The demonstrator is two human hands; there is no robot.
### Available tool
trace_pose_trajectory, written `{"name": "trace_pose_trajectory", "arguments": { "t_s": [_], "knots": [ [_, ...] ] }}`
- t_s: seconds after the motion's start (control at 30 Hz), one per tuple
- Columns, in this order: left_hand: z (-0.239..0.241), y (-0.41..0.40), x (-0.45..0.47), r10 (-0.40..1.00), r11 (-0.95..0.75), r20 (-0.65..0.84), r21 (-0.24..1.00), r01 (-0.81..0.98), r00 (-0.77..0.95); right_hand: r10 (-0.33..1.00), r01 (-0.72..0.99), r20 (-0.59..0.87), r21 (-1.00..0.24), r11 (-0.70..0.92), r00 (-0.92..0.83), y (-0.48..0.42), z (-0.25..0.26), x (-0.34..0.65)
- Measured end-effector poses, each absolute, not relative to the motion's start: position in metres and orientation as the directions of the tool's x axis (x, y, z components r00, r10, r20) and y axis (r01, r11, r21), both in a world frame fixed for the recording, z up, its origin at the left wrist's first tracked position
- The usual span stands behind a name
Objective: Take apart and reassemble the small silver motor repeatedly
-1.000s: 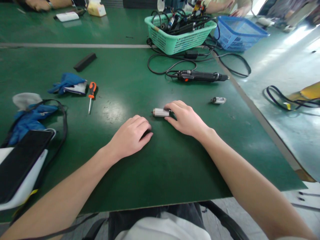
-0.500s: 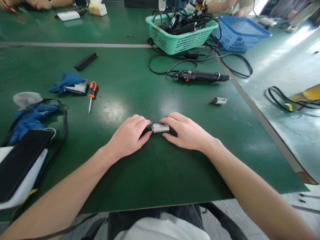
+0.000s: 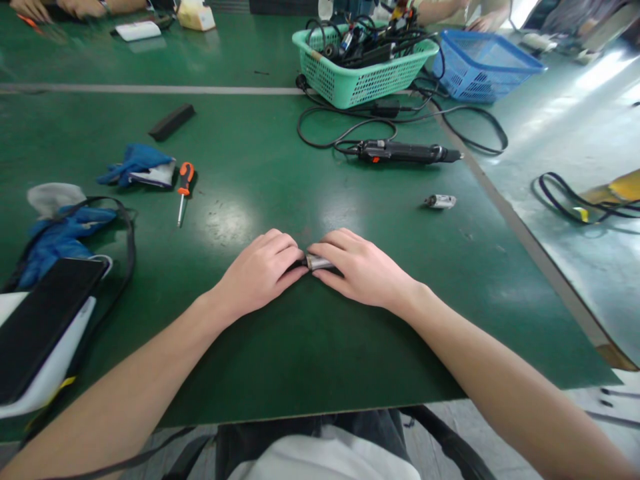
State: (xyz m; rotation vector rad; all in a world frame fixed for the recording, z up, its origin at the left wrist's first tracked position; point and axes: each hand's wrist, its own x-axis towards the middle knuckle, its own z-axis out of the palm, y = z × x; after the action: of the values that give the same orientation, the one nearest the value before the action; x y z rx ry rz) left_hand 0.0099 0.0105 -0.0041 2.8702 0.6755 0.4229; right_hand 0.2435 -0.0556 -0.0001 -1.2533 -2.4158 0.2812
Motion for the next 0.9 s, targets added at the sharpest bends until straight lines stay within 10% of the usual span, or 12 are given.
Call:
{"name": "trace_pose_trajectory", "arguments": {
  "t_s": [0.9],
  "knots": [
    [-0.0064,0.0102,0.0078,0.406,-0.907,0.275,0.241,0.346,0.872,0.802,0.74,0.231,-0.31,0.597,-0.55,-0.0572,0.0034,0.2418]
  ]
}}
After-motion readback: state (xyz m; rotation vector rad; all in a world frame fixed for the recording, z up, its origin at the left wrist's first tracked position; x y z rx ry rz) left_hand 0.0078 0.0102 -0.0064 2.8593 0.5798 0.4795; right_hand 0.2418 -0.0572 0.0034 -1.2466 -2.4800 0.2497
